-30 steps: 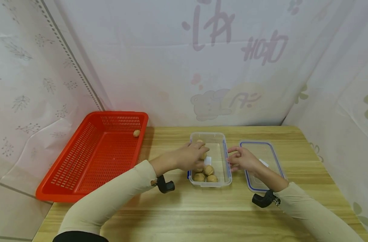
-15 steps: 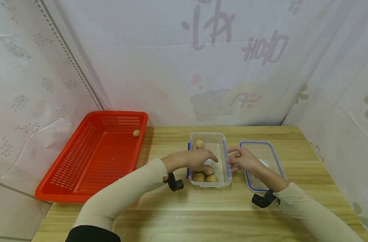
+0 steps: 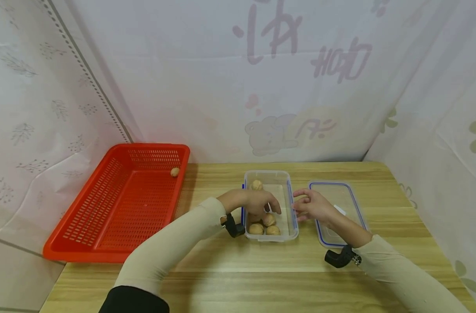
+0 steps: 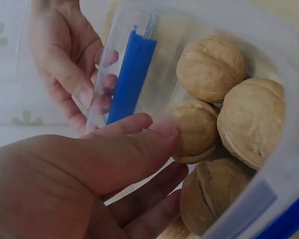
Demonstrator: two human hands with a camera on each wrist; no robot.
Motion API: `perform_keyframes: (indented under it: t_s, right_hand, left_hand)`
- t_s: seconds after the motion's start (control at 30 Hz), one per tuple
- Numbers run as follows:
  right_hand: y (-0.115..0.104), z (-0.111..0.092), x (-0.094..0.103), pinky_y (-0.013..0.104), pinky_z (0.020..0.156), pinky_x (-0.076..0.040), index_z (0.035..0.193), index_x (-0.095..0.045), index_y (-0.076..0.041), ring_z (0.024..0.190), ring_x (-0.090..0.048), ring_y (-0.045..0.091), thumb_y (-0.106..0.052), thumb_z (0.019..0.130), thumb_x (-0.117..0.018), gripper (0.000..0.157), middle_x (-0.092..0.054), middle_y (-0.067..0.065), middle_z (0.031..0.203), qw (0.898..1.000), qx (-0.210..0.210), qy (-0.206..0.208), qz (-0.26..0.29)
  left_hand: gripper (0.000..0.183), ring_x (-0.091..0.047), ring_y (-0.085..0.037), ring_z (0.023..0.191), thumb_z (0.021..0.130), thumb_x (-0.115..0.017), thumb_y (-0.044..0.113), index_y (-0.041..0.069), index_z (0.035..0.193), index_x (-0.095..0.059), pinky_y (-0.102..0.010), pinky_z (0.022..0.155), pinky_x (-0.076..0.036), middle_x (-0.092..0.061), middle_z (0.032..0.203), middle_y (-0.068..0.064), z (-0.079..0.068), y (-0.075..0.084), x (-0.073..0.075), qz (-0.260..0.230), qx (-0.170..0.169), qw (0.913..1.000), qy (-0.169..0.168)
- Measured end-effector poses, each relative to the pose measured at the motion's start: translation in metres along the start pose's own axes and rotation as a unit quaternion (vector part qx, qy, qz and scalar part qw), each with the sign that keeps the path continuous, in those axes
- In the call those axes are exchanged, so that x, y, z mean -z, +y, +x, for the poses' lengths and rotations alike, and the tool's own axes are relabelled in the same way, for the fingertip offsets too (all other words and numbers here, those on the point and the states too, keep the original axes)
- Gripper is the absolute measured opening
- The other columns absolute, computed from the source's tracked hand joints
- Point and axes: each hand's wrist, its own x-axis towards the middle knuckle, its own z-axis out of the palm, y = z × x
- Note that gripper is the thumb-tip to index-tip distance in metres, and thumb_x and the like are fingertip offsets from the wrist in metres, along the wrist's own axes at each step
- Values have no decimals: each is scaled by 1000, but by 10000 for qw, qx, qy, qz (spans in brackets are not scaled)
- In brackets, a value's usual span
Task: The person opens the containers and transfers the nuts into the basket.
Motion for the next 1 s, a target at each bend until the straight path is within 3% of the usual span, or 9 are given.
perform_keyframes:
  t_s: [0.43, 0.77, 1.0]
  right_hand:
    - [0, 1, -1, 31, 69, -62, 139, -37, 11, 79, -64, 15, 2, 100, -59, 46, -66, 8, 94, 10000, -3, -5, -16]
    - [0, 1, 0, 32, 70, -62, 139, -38, 10, 81, -65, 16, 2, 100, -59, 45, -66, 11, 98, 10000, -48, 32, -13]
    - [1, 0, 1, 32, 70, -62, 139, -38, 10, 81, -65, 16, 1, 100, -60, 46, -66, 11, 97, 10000, -24, 11, 14]
  left_hand:
    - [40, -61, -26, 117, 90, -75, -2, 5, 129, -68, -26, 98, -49, -64, 128, -9, 12, -10, 1, -53, 91, 9995, -286]
    - [29, -62, -15, 106, 91, -75, 0, 6, 119, -73, -21, 91, -49, -69, 114, -3, 15, -8, 0, 7, 97, 9996, -263]
    - [28, -62, -14, 108, 93, -73, 2, 4, 121, -72, -21, 93, -49, -71, 116, -5, 13, -7, -1, 118, 90, 9997, -188]
